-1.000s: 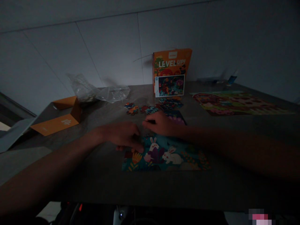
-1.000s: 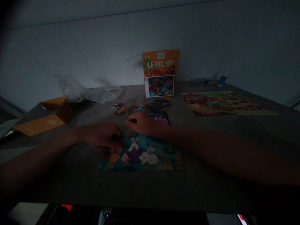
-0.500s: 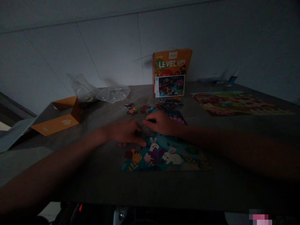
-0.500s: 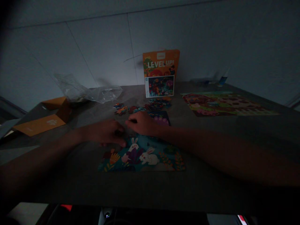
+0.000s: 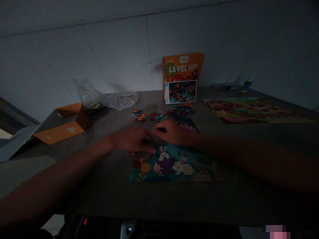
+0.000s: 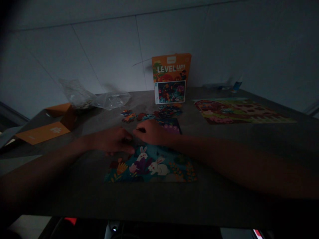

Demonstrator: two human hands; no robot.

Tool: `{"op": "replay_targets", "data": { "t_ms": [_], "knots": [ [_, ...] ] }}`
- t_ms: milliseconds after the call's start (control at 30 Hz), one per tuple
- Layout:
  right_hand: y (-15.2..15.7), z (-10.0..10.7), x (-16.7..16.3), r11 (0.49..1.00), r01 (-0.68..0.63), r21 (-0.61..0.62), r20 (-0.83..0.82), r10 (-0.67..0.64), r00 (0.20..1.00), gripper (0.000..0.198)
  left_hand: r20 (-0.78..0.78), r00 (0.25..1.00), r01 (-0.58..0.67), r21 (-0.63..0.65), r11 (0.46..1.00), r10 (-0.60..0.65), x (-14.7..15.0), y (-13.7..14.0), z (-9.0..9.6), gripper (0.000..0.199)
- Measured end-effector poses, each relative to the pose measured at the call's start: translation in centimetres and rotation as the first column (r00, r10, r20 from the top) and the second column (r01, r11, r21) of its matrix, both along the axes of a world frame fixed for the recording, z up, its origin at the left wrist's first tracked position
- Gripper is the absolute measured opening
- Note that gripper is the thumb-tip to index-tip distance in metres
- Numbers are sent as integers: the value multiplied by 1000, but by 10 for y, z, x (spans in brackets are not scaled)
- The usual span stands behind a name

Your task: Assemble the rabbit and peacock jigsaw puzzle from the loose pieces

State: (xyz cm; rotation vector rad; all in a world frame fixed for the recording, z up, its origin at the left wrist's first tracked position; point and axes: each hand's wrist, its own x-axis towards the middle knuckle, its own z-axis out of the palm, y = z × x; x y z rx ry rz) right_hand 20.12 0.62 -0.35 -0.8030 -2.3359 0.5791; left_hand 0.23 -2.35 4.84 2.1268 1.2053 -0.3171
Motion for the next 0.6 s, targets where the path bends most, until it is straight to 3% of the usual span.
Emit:
{"op": "replay_targets", "data": {
  "t_ms": [200,300,367,433,500,533,600],
  "knots": [
    [1,0,0,999,20,-26,-20,-21,1000,36,31,995,-95,118,988,92,-1,11,-10,45],
    [1,0,0,1000,9,-7,-17,-9,1000,34,-19,992,-116,282,952,127,-2,19,-13,44],
    [1,0,1,1000,15,-1,-19,-15,1000,34,-83,983,-101,501,859,163,-5,24,-14,43],
    [0,0,1,1000,22,-2,-22,-22,1000,34,-93,951,-147,699,699,294,-8,30,-16,41],
    [0,0,0,1000,17,-5,-29,-17,999,34,-7,910,-248,792,559,414,-12,37,-22,41],
    [0,0,0,1000,12,-8,-35,-12,999,35,46,905,-280,812,512,423,-14,41,-26,40],
    [0,0,0,1000,5,-17,-41,-5,999,35,84,950,-226,851,473,301,-17,49,-35,44]
  ]
}}
